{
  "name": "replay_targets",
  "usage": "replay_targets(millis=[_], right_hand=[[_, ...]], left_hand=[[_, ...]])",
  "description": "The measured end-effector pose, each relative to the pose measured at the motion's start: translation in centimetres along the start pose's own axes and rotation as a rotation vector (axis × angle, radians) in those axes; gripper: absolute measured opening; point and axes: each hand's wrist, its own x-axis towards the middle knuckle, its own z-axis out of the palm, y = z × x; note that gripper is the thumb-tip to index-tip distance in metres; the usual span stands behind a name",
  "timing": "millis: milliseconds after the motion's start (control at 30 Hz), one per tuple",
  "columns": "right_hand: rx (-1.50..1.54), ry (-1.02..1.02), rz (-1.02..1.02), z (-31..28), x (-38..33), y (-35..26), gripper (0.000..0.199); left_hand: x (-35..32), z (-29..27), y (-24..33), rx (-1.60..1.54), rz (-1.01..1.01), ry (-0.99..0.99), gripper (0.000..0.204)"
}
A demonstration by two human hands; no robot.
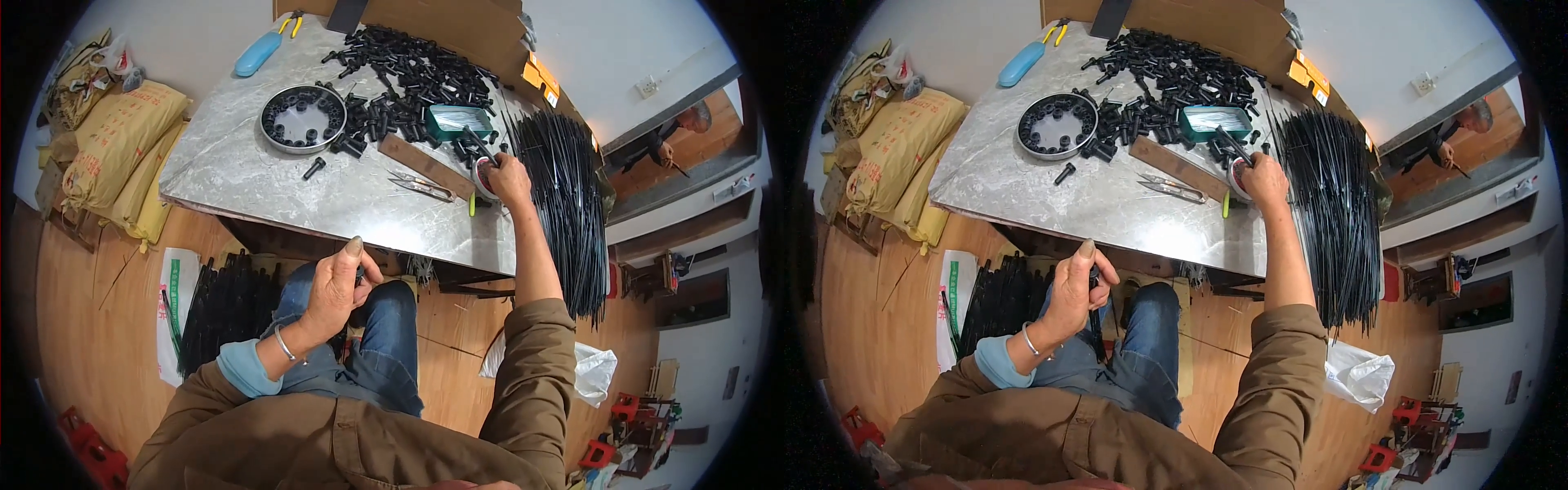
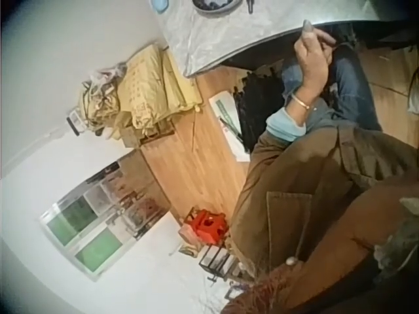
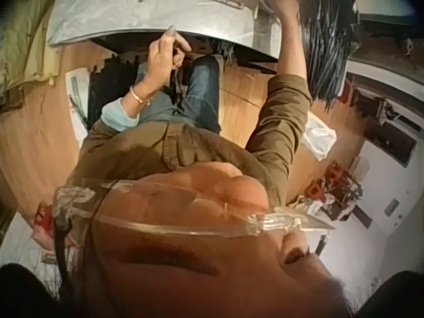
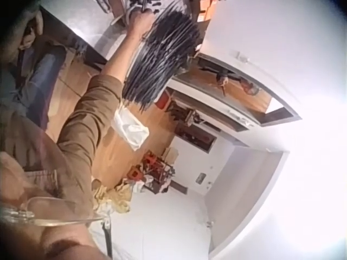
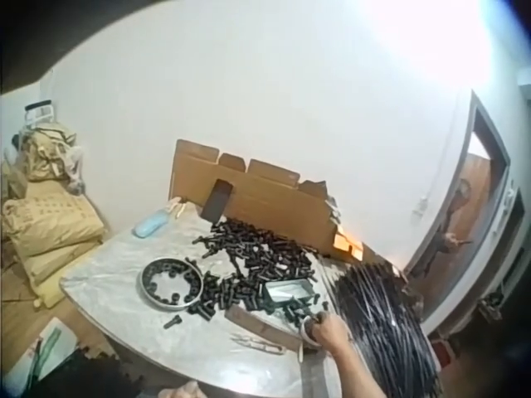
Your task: The recorder is assembling wire bundles or cable harnesses at a workstation using pliers.
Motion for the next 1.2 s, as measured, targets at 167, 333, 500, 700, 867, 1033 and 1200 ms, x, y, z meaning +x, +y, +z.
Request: replay_targets(millis=[167,333,500,700,867,1033,1200], right_hand=[[0.036,-0.017,-0.001,0.0,0.0,0.2,0.028],[0.027,-0.044,0.017,-0.6,0.5,0.1,0.028],[0.116,-0.009,0.108,-1.4,0.6,0.1,0.034],[1.378,-0.371,0.242,-3.8,-6.4,-3.0,0.023],[1.784,-0.532,0.218,-2.8,-16.2,-7.3,0.027],[1.936,-0.473,0.275,-2.4,-22.6,-10.8,0.031],[1.874,-0.354,0.215,-2.7,-24.5,-13.0,0.031]], left_hand=[[0.2,0.2,-0.2,0.006,-0.021,-0.025,0.06],[0.3,0.4,-0.2,0.022,-0.039,-0.003,0.062],[0.4,0.6,-0.4,0.024,-0.041,-0.054,0.064],[-0.1,0.2,0.1,0.022,0.084,-0.245,0.068],[-0.7,1.0,0.4,0.127,0.301,-0.244,0.058],[-1.3,1.6,-0.5,0.168,0.398,-0.155,0.056],[-2.8,1.8,-0.9,0.152,0.383,-0.096,0.055]])
